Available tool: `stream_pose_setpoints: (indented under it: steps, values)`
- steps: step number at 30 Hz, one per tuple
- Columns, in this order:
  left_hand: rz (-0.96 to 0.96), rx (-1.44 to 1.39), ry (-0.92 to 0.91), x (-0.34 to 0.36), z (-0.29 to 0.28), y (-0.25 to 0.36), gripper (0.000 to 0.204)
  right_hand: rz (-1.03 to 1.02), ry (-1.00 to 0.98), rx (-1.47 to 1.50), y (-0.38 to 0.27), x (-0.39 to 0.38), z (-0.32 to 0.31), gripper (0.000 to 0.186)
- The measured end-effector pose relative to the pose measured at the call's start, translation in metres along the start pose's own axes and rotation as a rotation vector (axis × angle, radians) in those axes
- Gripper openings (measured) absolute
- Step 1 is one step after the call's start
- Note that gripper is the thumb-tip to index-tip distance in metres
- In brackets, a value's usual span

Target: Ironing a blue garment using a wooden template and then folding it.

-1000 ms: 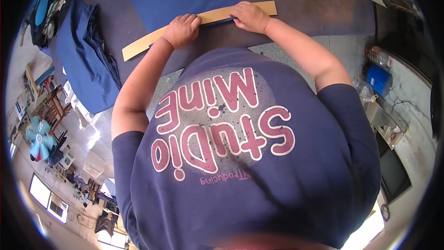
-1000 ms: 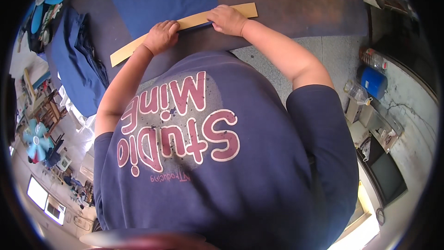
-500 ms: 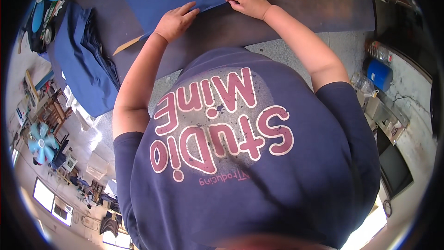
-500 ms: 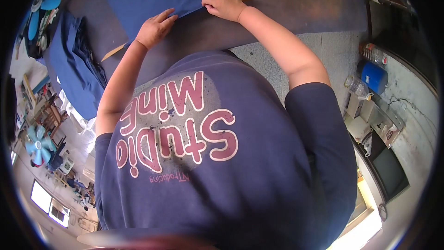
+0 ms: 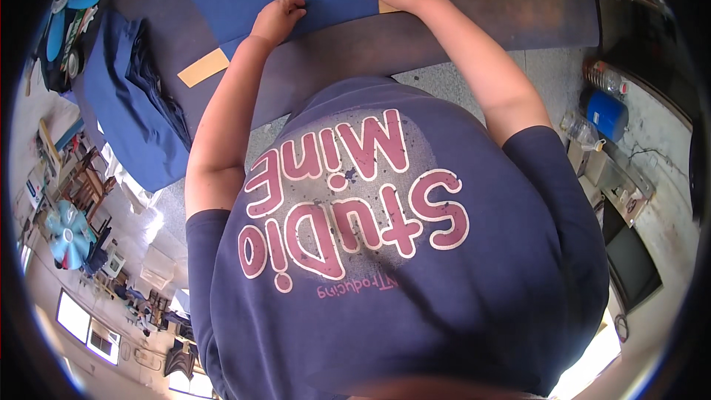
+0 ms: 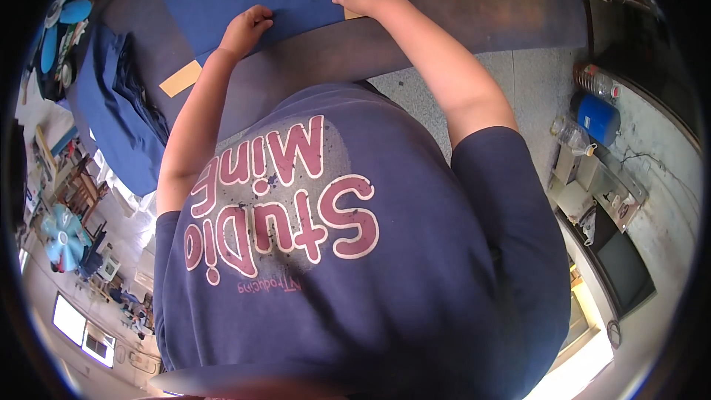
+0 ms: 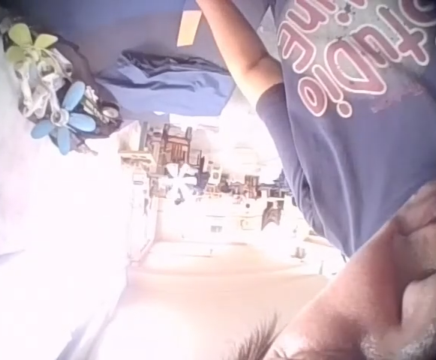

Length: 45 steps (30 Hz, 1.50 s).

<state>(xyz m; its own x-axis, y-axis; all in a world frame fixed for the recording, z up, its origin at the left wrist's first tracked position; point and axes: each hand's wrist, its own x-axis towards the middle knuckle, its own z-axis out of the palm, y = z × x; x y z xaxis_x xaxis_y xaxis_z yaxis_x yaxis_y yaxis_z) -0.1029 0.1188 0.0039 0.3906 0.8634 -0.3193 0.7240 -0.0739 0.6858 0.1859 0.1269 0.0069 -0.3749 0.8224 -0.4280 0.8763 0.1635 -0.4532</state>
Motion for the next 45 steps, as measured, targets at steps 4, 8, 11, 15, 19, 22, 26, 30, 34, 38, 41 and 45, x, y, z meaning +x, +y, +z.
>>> stream_pose_setpoints:
  steps: [4,8,11,15,19,22,26,30,34,38,41,45]
  values:
    - [0.0,0.13,-0.076,0.007,0.0,-0.001,0.018,0.009,-0.045,-0.027,-0.004,0.003,-0.005,0.02]
    - [-0.1,0.253,-0.147,0.011,0.002,0.003,0.022,0.159,-0.197,-0.164,-0.023,0.005,-0.016,0.026]
    - [-0.156,0.34,-0.226,0.018,0.0,0.025,0.023,0.277,-0.252,-0.221,-0.026,0.003,-0.021,0.033]
    - [-0.241,0.466,-0.252,0.027,0.006,0.029,0.026,0.398,-0.323,-0.246,-0.037,0.004,-0.04,0.047]
    - [-0.223,0.495,-0.192,0.023,0.015,0.02,0.027,0.3,-0.208,-0.492,-0.041,-0.01,-0.05,0.058]
    - [-0.26,0.499,-0.21,0.019,0.018,0.018,0.026,0.009,0.457,-0.264,0.01,-0.009,-0.071,0.044]
    - [-0.271,0.495,-0.208,0.019,0.016,0.025,0.024,0.251,1.072,-0.385,0.068,-0.034,-0.157,0.045]
    - [-0.322,0.457,-0.253,0.016,0.011,0.03,0.023,0.408,0.521,-0.472,0.141,-0.033,-0.193,0.042]
    - [-0.272,0.43,-0.115,0.011,0.014,0.028,0.018,0.283,0.373,-0.112,0.133,-0.025,-0.21,0.037]
    - [-0.361,0.458,-0.212,0.015,0.011,0.036,0.023,0.032,0.246,-0.198,0.087,-0.028,-0.191,0.035]
    - [-0.366,0.475,-0.172,0.015,0.012,0.032,0.024,-0.156,0.155,-0.325,0.058,-0.021,-0.149,0.034]
    - [-0.318,0.459,-0.113,0.013,0.016,0.02,0.021,-0.266,-0.032,-0.318,-0.025,-0.041,-0.108,0.025]
